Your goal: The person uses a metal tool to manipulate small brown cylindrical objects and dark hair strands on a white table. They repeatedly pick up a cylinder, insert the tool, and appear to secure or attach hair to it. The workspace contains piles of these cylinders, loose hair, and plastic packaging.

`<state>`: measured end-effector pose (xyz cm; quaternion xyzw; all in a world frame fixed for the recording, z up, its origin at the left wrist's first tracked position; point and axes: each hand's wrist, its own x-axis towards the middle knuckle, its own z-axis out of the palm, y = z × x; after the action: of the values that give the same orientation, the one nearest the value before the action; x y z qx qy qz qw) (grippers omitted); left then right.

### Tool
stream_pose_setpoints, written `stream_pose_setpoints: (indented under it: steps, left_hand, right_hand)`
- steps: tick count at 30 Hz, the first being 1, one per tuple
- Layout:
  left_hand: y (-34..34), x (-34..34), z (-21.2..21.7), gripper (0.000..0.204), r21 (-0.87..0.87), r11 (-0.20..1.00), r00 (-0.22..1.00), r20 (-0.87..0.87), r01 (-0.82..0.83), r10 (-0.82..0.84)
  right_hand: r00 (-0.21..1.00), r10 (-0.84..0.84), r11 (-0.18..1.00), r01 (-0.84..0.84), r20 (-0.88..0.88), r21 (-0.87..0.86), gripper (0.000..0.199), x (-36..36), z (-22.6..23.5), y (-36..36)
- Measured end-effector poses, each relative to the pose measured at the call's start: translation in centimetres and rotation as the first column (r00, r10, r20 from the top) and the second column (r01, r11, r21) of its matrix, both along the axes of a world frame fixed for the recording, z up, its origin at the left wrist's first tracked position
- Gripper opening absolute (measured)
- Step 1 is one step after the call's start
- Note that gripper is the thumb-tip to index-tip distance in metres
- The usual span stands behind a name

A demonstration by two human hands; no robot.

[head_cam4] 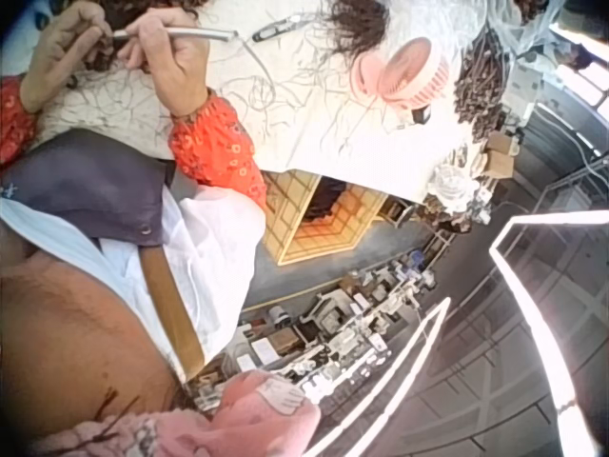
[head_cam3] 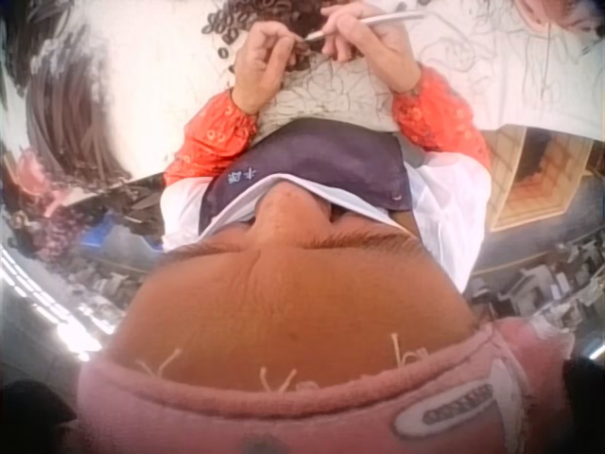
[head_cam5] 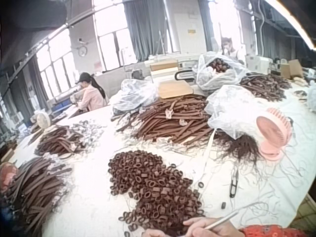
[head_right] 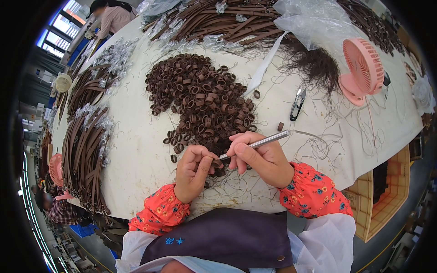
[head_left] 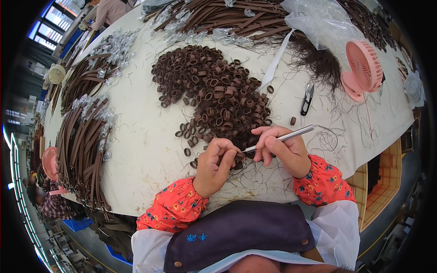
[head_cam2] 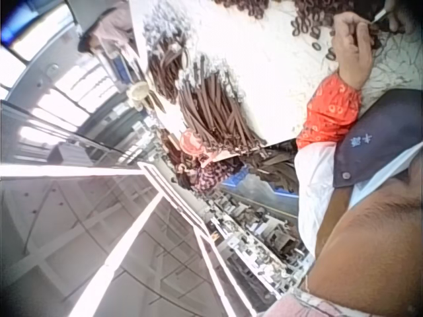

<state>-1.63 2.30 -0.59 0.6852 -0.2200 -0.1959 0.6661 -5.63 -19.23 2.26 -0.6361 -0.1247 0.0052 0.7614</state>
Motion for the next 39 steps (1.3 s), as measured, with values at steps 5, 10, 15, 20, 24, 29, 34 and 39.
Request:
stream_pose_setpoints:
  steps: [5,10,15,20,24,29,34,39]
  left_hand:
    - [-0.4,-0.2,-0.4,0.006,-0.034,0.997,0.996,0.059,-0.062,0.064]
    - [-0.3,-0.2,-0.3,0.006,-0.023,0.998,0.997,0.061,-0.050,0.052]
    - [-0.3,-0.2,-0.2,0.006,-0.022,0.999,0.998,0.038,-0.042,0.043]
    - [0.1,-0.1,0.1,0.007,-0.003,1.000,1.000,-0.026,-0.009,0.008]
    - [-0.4,-0.3,-0.2,0.009,-0.034,0.997,0.996,0.052,-0.064,0.065]
    - [-0.7,-0.3,1.1,0.013,-0.089,0.995,0.997,-0.061,-0.049,0.044]
    - [-0.6,0.2,1.2,0.023,-0.187,0.982,0.982,-0.182,0.005,-0.040]
    - [0.8,0.9,0.1,0.026,-0.054,0.990,0.982,-0.132,0.130,-0.137]
  right_hand:
    - [0.999,0.030,1.000,-0.030,-0.024,-0.006,0.023,0.1,0.1,0.1]
    - [0.999,0.035,0.999,-0.036,-0.032,-0.040,0.023,0.1,0.3,0.1]
    - [0.999,0.030,0.999,-0.031,-0.033,-0.029,0.024,0.1,-0.1,0.0]
    - [0.998,-0.033,0.999,0.034,-0.047,0.030,0.019,0.0,-0.3,-0.2]
    - [0.990,-0.105,0.947,0.130,0.099,-0.296,0.025,-0.2,-0.2,0.8]
    - [0.937,-0.064,0.831,0.241,0.343,-0.501,0.039,0.0,-0.6,1.3]
    - [0.847,-0.083,0.793,0.375,0.526,-0.480,0.037,0.6,-0.3,1.0]
    - [0.837,-0.083,0.804,0.378,0.542,-0.460,0.035,0.7,-0.1,0.9]
